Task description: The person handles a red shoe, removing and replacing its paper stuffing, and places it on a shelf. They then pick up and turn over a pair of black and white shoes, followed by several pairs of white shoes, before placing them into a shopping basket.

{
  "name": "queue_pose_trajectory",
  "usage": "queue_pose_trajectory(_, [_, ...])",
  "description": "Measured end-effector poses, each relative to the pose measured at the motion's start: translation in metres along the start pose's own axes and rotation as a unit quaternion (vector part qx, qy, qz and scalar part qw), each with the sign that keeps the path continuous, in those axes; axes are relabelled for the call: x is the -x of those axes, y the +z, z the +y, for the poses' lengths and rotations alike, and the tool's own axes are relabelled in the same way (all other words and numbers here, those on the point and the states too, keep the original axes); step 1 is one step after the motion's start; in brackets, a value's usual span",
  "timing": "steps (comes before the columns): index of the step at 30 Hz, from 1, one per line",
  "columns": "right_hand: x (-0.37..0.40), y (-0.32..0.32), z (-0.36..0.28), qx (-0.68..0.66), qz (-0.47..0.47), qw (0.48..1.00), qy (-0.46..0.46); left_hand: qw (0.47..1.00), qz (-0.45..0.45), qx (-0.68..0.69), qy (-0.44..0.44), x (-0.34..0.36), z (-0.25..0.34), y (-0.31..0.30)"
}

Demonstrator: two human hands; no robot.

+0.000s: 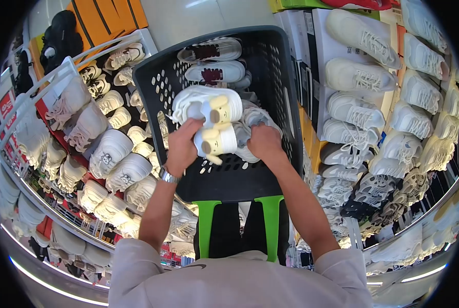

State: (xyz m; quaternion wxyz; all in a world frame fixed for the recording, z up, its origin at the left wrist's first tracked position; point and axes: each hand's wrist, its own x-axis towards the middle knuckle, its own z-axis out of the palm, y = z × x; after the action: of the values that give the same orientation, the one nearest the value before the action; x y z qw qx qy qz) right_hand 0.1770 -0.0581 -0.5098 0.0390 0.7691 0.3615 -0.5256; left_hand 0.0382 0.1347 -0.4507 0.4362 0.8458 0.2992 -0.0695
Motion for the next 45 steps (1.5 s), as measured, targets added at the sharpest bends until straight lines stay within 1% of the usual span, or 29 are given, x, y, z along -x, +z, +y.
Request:
queue_pose_trajectory(5, [0.004,-0.006,-0.001,0.026,-0.007,1.0,-0.007,0.998,0.024,0.045,-0.048,0.021,-0.002,0.018])
queue_pose_trajectory(9, [0.007,-0.005,0.0,0.022,0.0,1.0,-0.008,0.996,0.049,0.055,-0.043,0.018,-0.001,0.026])
queue_pose_trajectory(11, [0.007,-0.005,0.0,0.0,0.003,1.0,-0.008,0.998,0.044,0.045,-0.027,0.013,0.003,0.024])
queue_pose_trajectory(15, [0.005,-0.001,0.001,-0.009,0.012,1.0,-0.007,0.999,0.026,0.036,-0.028,0.011,0.004,0.024])
queue_pose_trajectory(18, [0.005,-0.001,0.001,-0.017,0.017,1.0,-0.007,0.999,0.032,0.028,-0.012,0.011,0.006,0.023])
queue_pose_trajectory(23, [0.01,0.0,0.0,-0.029,0.025,0.999,0.007,0.999,0.031,0.026,-0.016,0.014,0.01,0.022])
queue_pose_trajectory(28, [0.016,-0.007,-0.005,-0.009,0.025,1.0,0.003,1.0,0.025,0.015,-0.011,0.02,0.019,0.014])
queue_pose_trajectory(30, [0.023,-0.012,-0.006,0.003,0.02,1.0,0.0,0.999,0.011,0.025,-0.022,0.024,0.023,0.01])
queue_pose_trajectory(34, [0.038,-0.027,-0.014,0.021,0.016,1.0,-0.013,0.999,0.025,0.023,-0.005,0.038,0.033,0.001])
queue_pose_trajectory(36, [0.045,-0.032,-0.019,0.029,0.015,0.999,-0.016,0.999,0.03,0.039,-0.015,0.046,0.038,-0.005])
queue_pose_trajectory(38, [0.05,-0.037,-0.02,0.031,0.002,1.0,0.003,0.998,0.036,0.049,-0.018,0.055,0.042,-0.009])
queue_pose_trajectory(42, [0.069,-0.047,-0.023,0.04,-0.006,0.999,-0.005,0.997,0.044,0.06,-0.022,0.076,0.048,-0.014])
queue_pose_trajectory(45, [0.082,-0.051,-0.023,0.023,0.02,1.0,-0.003,0.996,0.043,0.068,-0.024,0.092,0.051,-0.017])
